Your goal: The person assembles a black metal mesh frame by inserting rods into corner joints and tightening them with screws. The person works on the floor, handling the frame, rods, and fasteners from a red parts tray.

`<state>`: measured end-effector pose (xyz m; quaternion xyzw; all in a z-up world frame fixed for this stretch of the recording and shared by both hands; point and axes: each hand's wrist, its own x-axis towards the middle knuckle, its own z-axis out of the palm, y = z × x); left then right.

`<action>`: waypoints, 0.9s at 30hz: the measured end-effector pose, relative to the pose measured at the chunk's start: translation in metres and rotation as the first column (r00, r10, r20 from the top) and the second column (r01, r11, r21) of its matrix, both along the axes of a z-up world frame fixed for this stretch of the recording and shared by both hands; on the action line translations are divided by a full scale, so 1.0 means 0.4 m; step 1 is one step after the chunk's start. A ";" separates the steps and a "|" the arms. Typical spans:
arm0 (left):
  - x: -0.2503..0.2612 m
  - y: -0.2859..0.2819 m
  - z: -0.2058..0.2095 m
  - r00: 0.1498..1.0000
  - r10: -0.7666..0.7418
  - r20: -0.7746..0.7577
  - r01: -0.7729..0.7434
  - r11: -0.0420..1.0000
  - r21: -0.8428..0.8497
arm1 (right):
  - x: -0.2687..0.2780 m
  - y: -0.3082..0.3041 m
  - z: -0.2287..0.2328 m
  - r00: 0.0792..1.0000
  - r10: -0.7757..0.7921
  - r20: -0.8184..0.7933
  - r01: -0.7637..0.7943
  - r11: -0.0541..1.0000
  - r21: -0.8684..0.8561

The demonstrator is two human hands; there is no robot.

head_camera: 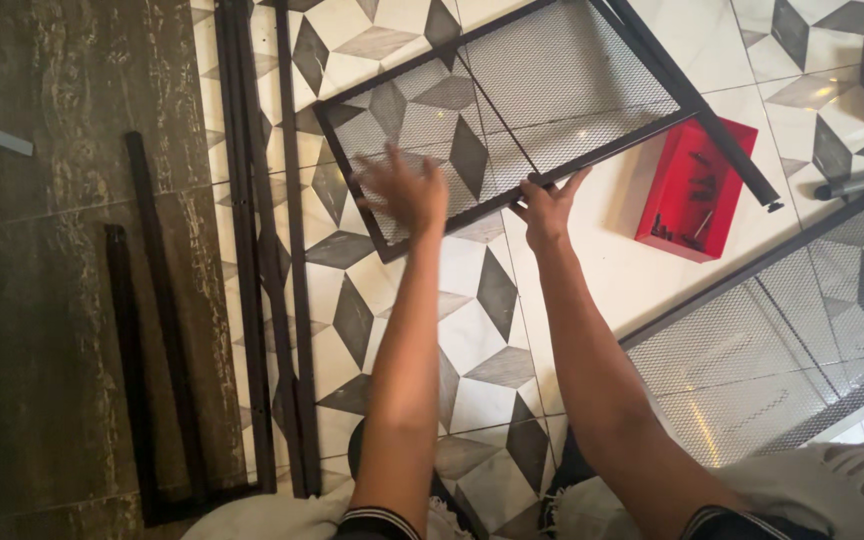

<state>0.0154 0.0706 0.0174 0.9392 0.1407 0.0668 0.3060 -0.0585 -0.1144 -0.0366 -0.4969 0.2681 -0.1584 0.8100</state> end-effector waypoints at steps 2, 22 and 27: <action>-0.019 0.058 -0.018 0.997 0.061 -0.038 -0.060 0.998 0.005 | 0.006 -0.006 0.003 0.998 -0.045 -0.050 0.044 0.999 -0.019; 0.005 0.102 -0.328 0.922 0.309 -0.231 -0.381 0.633 -0.674 | 0.015 -0.050 -0.100 0.988 -0.087 0.127 0.088 0.996 -0.004; 0.010 0.056 -0.332 0.921 0.314 -0.231 -0.353 0.421 -0.836 | 0.011 -0.015 -0.048 0.985 -0.013 0.172 0.016 1.000 -0.015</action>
